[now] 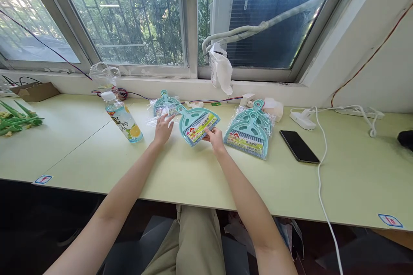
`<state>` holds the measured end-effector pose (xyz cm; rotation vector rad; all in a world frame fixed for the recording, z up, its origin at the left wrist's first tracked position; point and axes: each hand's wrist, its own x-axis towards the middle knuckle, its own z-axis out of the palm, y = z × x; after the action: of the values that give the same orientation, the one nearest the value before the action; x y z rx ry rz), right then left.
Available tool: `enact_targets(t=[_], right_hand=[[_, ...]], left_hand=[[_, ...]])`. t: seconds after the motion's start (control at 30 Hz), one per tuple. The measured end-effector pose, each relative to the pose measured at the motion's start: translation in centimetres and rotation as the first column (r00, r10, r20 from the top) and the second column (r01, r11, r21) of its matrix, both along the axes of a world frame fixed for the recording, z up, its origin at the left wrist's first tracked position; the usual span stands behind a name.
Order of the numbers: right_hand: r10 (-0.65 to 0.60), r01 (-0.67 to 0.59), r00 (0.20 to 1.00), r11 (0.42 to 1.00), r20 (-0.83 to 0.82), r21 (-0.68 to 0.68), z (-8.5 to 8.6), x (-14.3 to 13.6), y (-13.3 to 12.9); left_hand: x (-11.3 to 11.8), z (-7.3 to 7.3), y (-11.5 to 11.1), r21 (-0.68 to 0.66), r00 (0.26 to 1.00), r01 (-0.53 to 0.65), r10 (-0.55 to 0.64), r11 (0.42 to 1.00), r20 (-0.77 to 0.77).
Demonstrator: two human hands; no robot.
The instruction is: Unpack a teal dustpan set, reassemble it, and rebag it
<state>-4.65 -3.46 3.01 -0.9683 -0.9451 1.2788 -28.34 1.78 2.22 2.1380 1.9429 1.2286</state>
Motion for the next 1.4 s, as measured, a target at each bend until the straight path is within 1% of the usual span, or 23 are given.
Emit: enact_targets(t=[0.07, 0.13, 0.17, 0.23, 0.3, 0.43, 0.5, 0.6, 0.7, 0.83, 1.0, 1.07, 1.13, 1.27, 1.4], right_hand=[[-0.001, 0.001, 1.000, 1.000, 0.009, -0.007, 0.0, 0.2, 0.1], [-0.006, 0.007, 1.000, 1.000, 0.022, -0.021, 0.1, 0.2, 0.1], [-0.007, 0.008, 0.999, 1.000, 0.032, -0.029, 0.1, 0.3, 0.1], [-0.001, 0.004, 0.999, 0.999, 0.050, -0.043, 0.0, 0.3, 0.2], [0.015, -0.011, 0.998, 0.999, 0.062, -0.052, -0.1, 0.2, 0.2], [0.041, -0.034, 0.995, 0.997, 0.088, -0.076, -0.3, 0.0, 0.2], [0.051, -0.042, 0.993, 0.996, 0.104, -0.084, -0.3, -0.2, 0.2], [0.067, -0.057, 0.991, 0.994, 0.114, -0.094, -0.3, -0.3, 0.1], [0.078, -0.064, 0.991, 0.990, 0.113, -0.123, -0.3, -0.4, 0.1], [0.066, -0.049, 0.991, 0.988, 0.115, -0.144, -0.4, -0.3, 0.1], [-0.010, 0.024, 0.995, 0.990, 0.100, -0.142, -0.4, -0.1, 0.2], [-0.042, 0.055, 0.995, 0.988, 0.095, -0.143, -0.4, 0.0, 0.3], [-0.052, 0.066, 0.994, 0.987, 0.095, -0.147, -0.4, 0.1, 0.3], [0.000, 0.012, 0.996, 0.991, 0.087, -0.134, -0.3, 0.3, 0.3], [0.106, -0.101, 0.993, 0.990, 0.060, -0.094, 0.1, 0.0, 0.1]], left_hand=[[-0.5, -0.6, 0.1, -0.093, 0.983, -0.026, 0.009, 0.995, -0.182], [-0.8, -0.9, 0.1, -0.176, 0.959, -0.069, 0.017, 0.982, -0.282], [-0.8, -0.8, 0.1, -0.187, 0.947, -0.101, 0.036, 0.977, -0.318], [-0.7, -0.4, -0.1, -0.151, 0.921, -0.175, 0.107, 0.973, -0.375], [-0.5, 0.1, -0.3, -0.095, 0.895, -0.234, 0.176, 0.968, -0.410], [0.2, 0.5, -0.9, -0.025, 0.875, -0.272, 0.237, 0.962, -0.422], [0.5, 0.3, -1.0, -0.041, 0.875, -0.284, 0.242, 0.958, -0.419], [0.4, 0.0, -0.8, -0.121, 0.885, -0.255, 0.182, 0.959, -0.428], [0.3, -0.2, -0.5, -0.138, 0.905, -0.215, 0.144, 0.967, -0.401], [0.3, 0.0, -0.6, -0.080, 0.947, -0.189, 0.160, 0.979, -0.279], [0.1, 0.7, -1.0, -0.025, 0.972, -0.208, 0.203, 0.978, -0.118], [-0.1, 0.9, -1.1, 0.004, 0.972, -0.226, 0.226, 0.974, -0.056], [-0.1, 1.2, -1.3, 0.039, 0.969, -0.245, 0.247, 0.969, -0.026], [0.5, 1.5, -1.8, 0.079, 0.975, -0.222, 0.224, 0.972, -0.013], [1.5, 1.7, -2.3, 0.086, 0.986, -0.157, 0.151, 0.984, 0.071]])
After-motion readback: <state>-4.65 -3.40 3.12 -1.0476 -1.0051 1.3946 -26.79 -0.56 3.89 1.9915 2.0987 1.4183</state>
